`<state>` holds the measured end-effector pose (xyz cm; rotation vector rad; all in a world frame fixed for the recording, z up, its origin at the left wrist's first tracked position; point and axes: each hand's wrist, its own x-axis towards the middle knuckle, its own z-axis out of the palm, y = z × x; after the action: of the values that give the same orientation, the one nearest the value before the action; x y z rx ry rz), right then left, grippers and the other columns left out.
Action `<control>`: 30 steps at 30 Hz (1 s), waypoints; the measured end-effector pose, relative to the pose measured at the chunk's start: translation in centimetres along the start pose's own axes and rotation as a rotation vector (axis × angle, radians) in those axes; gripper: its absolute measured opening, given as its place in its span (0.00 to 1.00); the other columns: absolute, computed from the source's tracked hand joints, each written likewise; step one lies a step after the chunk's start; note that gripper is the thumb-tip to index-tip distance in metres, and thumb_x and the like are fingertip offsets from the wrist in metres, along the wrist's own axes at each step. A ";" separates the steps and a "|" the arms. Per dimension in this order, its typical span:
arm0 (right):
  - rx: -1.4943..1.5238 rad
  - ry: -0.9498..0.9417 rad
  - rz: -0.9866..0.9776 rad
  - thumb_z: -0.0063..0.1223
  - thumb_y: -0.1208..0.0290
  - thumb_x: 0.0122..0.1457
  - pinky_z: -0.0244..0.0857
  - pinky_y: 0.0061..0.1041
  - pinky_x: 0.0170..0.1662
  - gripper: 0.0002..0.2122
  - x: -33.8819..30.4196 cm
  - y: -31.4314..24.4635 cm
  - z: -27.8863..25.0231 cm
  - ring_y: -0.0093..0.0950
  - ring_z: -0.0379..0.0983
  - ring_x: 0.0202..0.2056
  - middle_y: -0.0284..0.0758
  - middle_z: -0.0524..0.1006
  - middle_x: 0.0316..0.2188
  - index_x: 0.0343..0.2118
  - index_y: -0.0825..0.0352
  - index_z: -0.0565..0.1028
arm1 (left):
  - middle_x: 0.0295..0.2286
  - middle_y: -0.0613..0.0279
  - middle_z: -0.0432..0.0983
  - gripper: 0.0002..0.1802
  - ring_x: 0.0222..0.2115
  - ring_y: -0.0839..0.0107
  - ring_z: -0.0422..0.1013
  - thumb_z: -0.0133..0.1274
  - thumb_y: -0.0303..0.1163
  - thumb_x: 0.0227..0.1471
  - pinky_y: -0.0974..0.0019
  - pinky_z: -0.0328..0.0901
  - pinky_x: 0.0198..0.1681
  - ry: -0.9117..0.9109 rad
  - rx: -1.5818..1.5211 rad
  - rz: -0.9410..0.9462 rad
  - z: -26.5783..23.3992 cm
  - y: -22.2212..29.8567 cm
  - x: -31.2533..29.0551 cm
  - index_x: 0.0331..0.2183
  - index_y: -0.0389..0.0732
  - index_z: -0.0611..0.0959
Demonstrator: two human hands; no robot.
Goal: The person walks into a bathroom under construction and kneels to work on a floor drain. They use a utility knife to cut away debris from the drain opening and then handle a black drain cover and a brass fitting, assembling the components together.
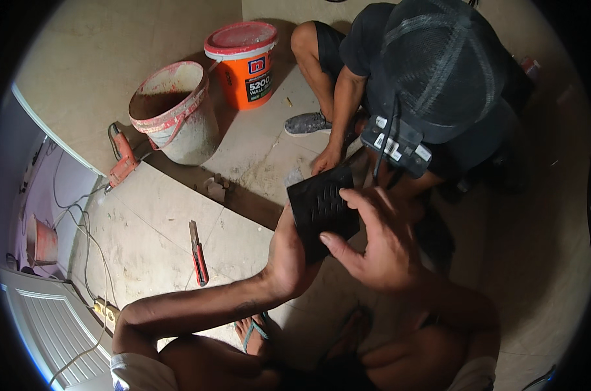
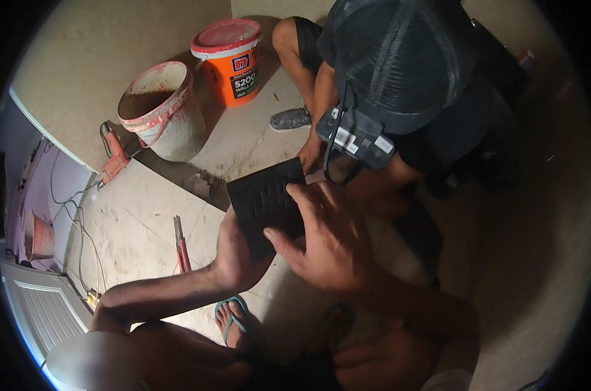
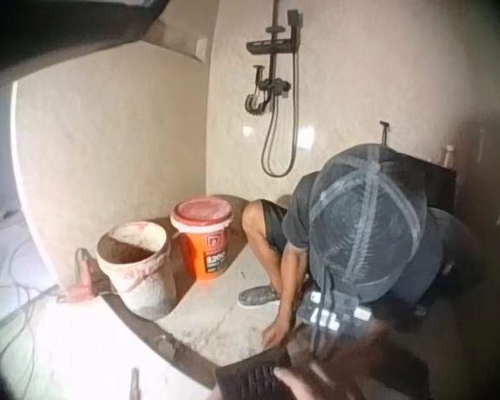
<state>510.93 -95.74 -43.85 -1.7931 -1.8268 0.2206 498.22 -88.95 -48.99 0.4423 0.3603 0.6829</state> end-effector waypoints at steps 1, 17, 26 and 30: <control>-0.007 0.030 -0.046 0.60 0.64 0.49 0.60 0.41 0.47 0.26 0.1 -0.2 0.1 0.45 0.66 0.44 0.48 0.69 0.40 0.48 0.73 0.65 | 0.47 0.56 0.70 0.29 0.48 0.63 0.67 0.33 0.49 0.59 0.59 0.62 0.53 -0.002 -0.021 0.017 0.3 0.0 -0.1 0.52 0.38 0.69; -0.023 0.072 -0.158 0.56 0.78 0.42 0.58 0.39 0.49 0.25 -0.6 -0.5 1.3 0.41 0.65 0.44 0.42 0.67 0.40 0.47 0.69 0.66 | 0.48 0.58 0.70 0.28 0.50 0.66 0.66 0.39 0.51 0.57 0.59 0.60 0.55 -0.058 0.052 -0.010 -1.5 -0.5 -1.2 0.51 0.41 0.70; 0.002 -0.198 -0.454 0.53 0.79 0.45 0.57 0.33 0.46 0.15 0.1 0.9 -0.3 0.33 0.64 0.42 0.35 0.65 0.38 0.39 0.64 0.75 | 0.47 0.59 0.71 0.25 0.48 0.66 0.68 0.40 0.49 0.57 0.58 0.61 0.55 -0.201 0.014 -0.481 -4.3 1.3 -1.0 0.50 0.43 0.71; -0.023 -0.270 -0.562 0.54 0.78 0.44 0.58 0.33 0.45 0.15 -0.6 1.6 -0.8 0.32 0.65 0.41 0.34 0.64 0.36 0.38 0.64 0.76 | 0.45 0.61 0.73 0.25 0.45 0.68 0.71 0.41 0.50 0.58 0.60 0.64 0.52 -0.172 0.045 -0.618 -4.8 1.1 -1.8 0.49 0.42 0.72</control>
<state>512.62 -96.33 -44.15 -1.2367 -2.4482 0.2290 494.22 -88.12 -52.20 0.3998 0.3264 0.0349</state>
